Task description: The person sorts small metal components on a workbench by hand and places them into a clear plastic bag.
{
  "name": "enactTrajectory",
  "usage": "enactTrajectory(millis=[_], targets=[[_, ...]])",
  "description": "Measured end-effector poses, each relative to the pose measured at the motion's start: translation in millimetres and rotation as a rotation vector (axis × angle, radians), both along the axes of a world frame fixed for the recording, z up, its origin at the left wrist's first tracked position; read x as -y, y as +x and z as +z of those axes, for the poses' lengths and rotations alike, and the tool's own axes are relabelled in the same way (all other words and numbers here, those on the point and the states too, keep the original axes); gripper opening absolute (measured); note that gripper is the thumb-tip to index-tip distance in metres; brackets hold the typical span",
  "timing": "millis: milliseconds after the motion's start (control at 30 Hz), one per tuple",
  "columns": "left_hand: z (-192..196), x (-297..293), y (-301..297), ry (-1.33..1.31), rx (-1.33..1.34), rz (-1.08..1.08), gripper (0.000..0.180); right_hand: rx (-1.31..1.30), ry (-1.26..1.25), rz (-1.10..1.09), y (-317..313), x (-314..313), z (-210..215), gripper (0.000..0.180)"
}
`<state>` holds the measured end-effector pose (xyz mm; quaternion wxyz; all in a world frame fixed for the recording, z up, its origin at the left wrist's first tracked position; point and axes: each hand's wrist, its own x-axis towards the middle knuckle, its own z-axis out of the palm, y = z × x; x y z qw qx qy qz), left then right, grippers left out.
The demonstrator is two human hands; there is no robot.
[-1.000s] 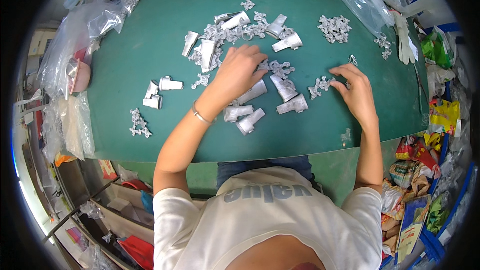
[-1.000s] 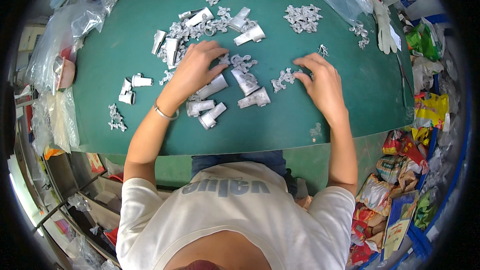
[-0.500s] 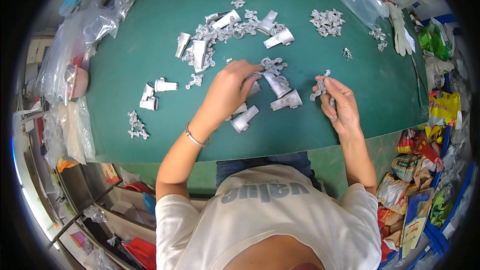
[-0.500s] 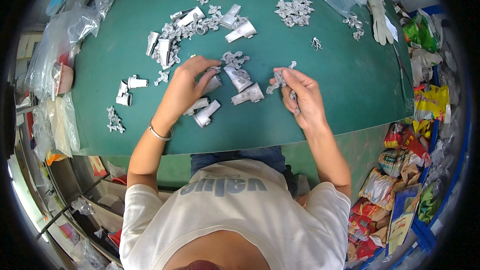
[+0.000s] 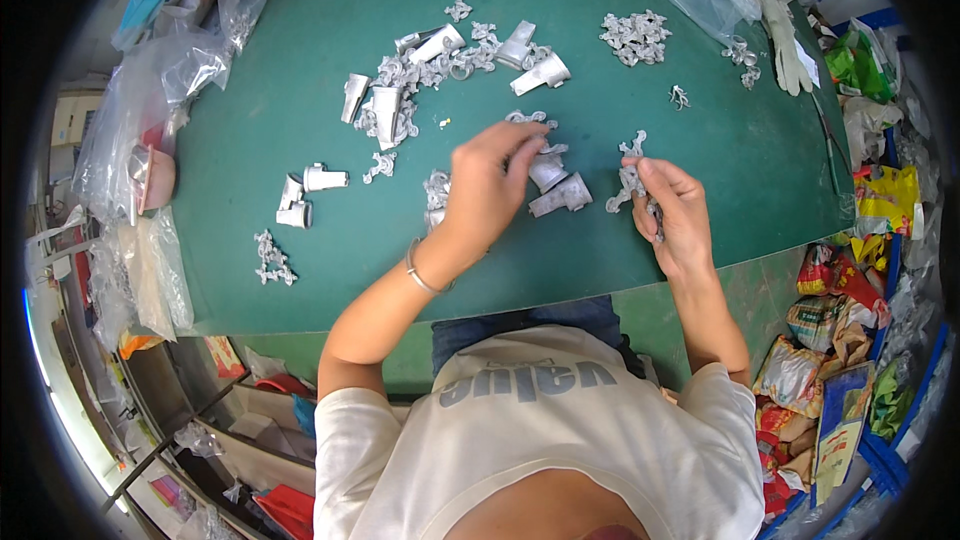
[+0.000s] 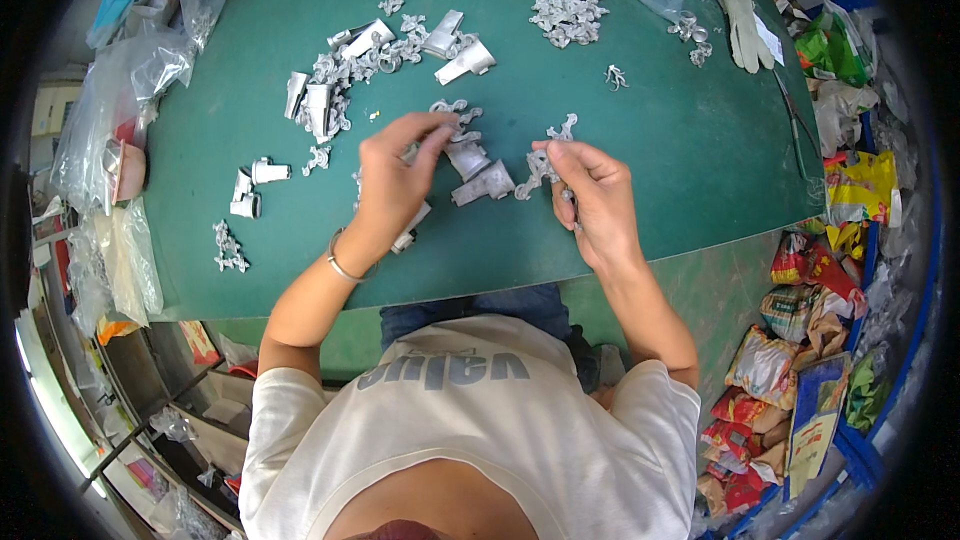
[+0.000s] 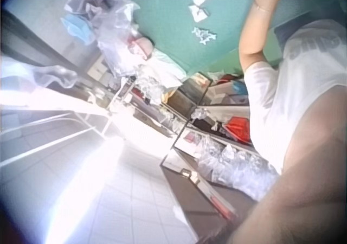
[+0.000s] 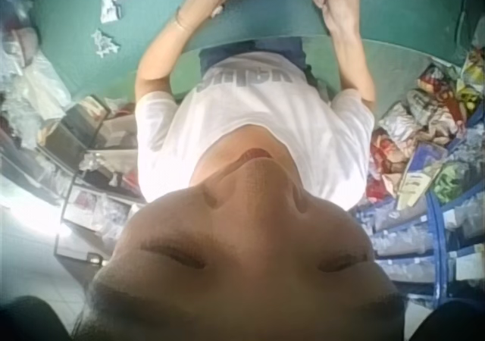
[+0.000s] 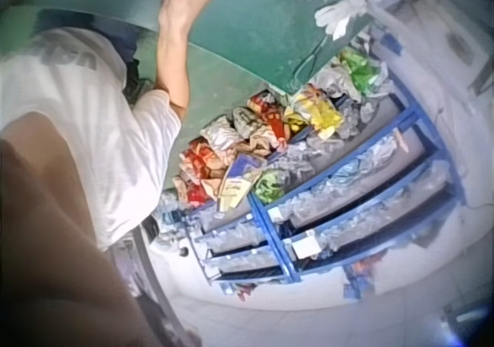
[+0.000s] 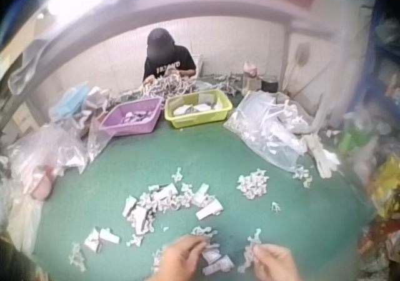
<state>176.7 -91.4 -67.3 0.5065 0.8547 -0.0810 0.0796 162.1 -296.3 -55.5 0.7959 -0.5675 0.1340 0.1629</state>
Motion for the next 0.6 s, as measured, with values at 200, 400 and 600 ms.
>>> enactTrajectory(millis=[200,400,600], targets=[[24,-8,-11,-0.969,-0.619,-0.014,0.019,0.025,0.025,0.007,-2,-3,5,0.018],[37,-9,-24,-1.082,-0.703,-0.028,0.019,0.087,0.006,0.06,-7,-6,10,0.017],[46,-8,-31,-1.114,-0.675,-0.067,0.018,0.146,-0.024,0.08,-10,-7,15,0.017]])
